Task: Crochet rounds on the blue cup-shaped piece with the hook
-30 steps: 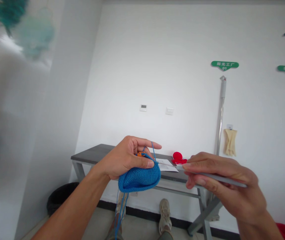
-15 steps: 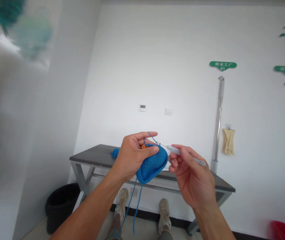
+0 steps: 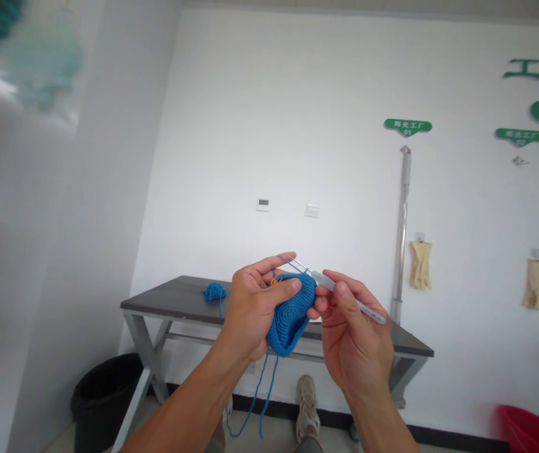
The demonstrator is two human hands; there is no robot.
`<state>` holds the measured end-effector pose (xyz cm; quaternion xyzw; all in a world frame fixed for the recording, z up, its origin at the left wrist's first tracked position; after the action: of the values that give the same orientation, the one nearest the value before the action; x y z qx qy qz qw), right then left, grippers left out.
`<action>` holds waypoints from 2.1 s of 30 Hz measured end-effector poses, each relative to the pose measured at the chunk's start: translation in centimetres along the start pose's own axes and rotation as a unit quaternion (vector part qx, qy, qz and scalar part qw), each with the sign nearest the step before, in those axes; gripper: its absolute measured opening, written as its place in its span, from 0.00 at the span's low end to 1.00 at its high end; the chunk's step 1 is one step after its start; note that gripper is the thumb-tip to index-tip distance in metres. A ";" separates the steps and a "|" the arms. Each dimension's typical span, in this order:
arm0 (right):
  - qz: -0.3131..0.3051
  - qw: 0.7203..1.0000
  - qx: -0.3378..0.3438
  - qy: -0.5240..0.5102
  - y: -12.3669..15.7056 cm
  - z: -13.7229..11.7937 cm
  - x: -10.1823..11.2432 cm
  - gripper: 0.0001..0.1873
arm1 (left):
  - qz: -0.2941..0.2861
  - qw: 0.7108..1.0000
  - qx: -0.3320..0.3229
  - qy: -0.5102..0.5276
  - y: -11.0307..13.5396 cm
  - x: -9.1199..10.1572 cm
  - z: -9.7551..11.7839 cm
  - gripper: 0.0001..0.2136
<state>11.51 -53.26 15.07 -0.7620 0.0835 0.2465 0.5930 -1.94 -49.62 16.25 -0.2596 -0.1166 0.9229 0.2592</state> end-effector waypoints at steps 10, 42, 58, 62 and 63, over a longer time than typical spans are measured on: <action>-0.118 0.990 0.053 0.052 -0.6 -2.3 0.0 0.08 | 0.027 0.999 -0.023 -0.016 1.2 -0.2 1.5 0.49; -0.247 0.889 0.236 0.305 -0.6 -5.2 -0.4 0.14 | 0.109 0.961 -0.171 -0.185 0.1 0.9 2.6 0.36; -0.173 0.891 0.287 0.307 -0.2 -2.2 -1.3 0.14 | 0.106 0.960 -0.198 -0.169 -1.3 0.7 1.9 0.31; -0.093 0.937 0.203 0.267 -1.0 0.1 -0.3 0.07 | 0.075 0.971 -0.192 -0.119 -2.4 0.9 1.7 0.30; -0.082 0.944 0.189 0.259 -1.1 0.6 -0.2 0.08 | 0.074 0.972 -0.192 -0.110 -2.5 0.9 1.7 0.29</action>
<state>11.62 -52.42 16.03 -0.6780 0.2165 -0.0288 0.7019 -2.45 -47.15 18.15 -0.2094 -0.2995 0.9230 0.1209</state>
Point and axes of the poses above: each hand's wrist, its own y-axis away from the middle knuckle, its own x-axis out of the back of the hand, z = x × y, the point moved 8 cm from there along -y, towards the middle knuckle, and after that the axes turned 13 degrees about x, right-handed, at the moved point
